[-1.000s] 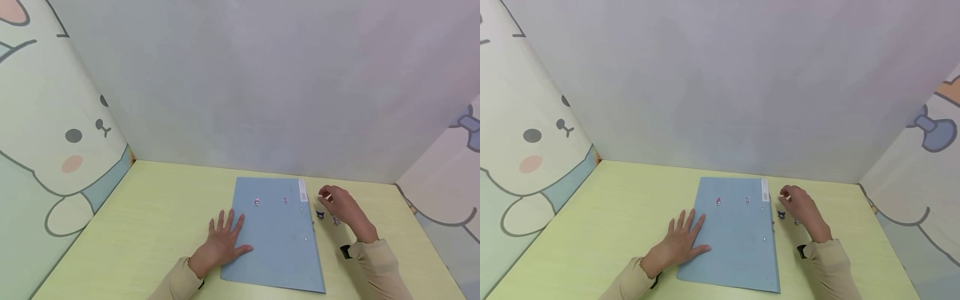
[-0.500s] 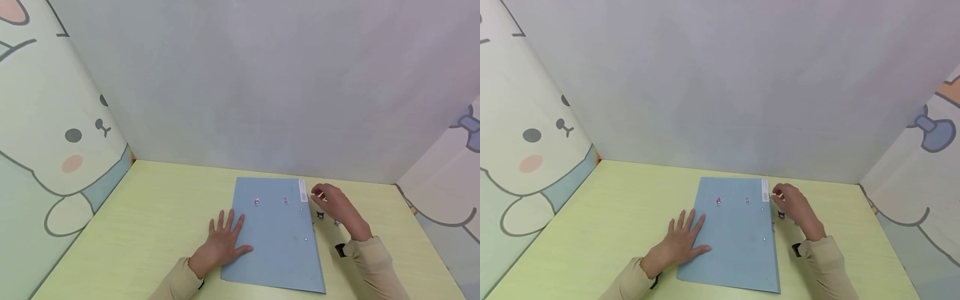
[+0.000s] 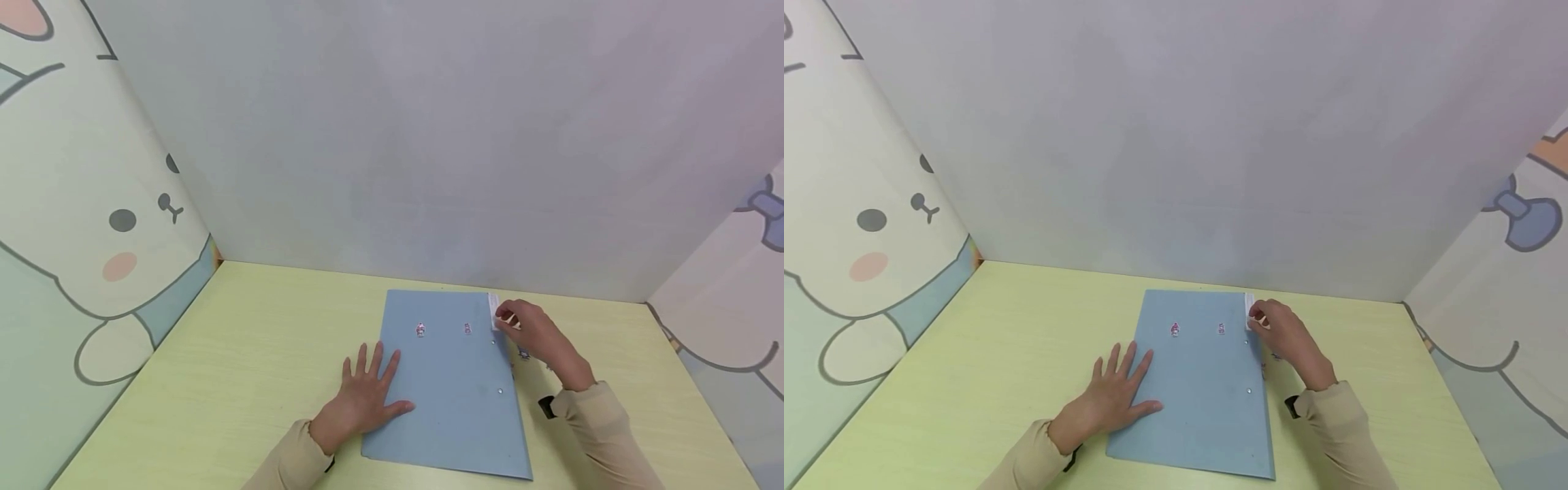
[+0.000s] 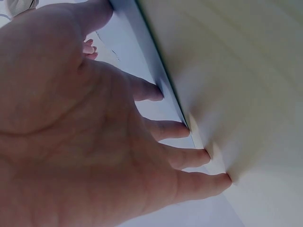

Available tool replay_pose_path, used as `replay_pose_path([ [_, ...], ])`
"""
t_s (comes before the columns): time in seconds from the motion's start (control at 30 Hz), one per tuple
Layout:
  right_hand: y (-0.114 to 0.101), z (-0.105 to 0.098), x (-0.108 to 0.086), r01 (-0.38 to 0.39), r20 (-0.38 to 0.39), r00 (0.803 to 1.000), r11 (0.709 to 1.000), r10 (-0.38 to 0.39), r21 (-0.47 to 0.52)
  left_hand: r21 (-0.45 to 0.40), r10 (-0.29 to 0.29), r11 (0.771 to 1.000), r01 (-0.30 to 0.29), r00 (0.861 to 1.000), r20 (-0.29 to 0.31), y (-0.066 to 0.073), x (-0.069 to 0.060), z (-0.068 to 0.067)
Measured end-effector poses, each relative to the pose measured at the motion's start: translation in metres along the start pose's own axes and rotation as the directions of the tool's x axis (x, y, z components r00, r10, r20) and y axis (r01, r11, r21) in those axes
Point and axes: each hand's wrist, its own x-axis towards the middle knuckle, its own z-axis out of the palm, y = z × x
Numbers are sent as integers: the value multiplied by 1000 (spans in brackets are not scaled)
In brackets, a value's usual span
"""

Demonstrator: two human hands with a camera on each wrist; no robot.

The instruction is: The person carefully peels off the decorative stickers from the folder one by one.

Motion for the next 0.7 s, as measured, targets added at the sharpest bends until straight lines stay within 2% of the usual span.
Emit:
replay_pose_path([
  [0.13, -4, 3, 2, 11, 8, 1000, 1000, -11, 4, 5, 3, 1000, -3, 1000, -17, -3, 2, 7],
  [0.27, -5, 7, 6, 34, 8, 999, 999, -34, -7, -2, 3, 1000, -3, 1000, -3, 0, 0, 2],
  [0.53, -8, 12, 10, 55, 15, 998, 998, -55, -7, 40, -2, 999, 3, 1000, -12, -4, 4, 12],
  [0.7, -11, 15, 14, 54, 36, 998, 999, -54, 5, 32, -1, 999, 1, 1000, -18, -3, 3, 10],
])
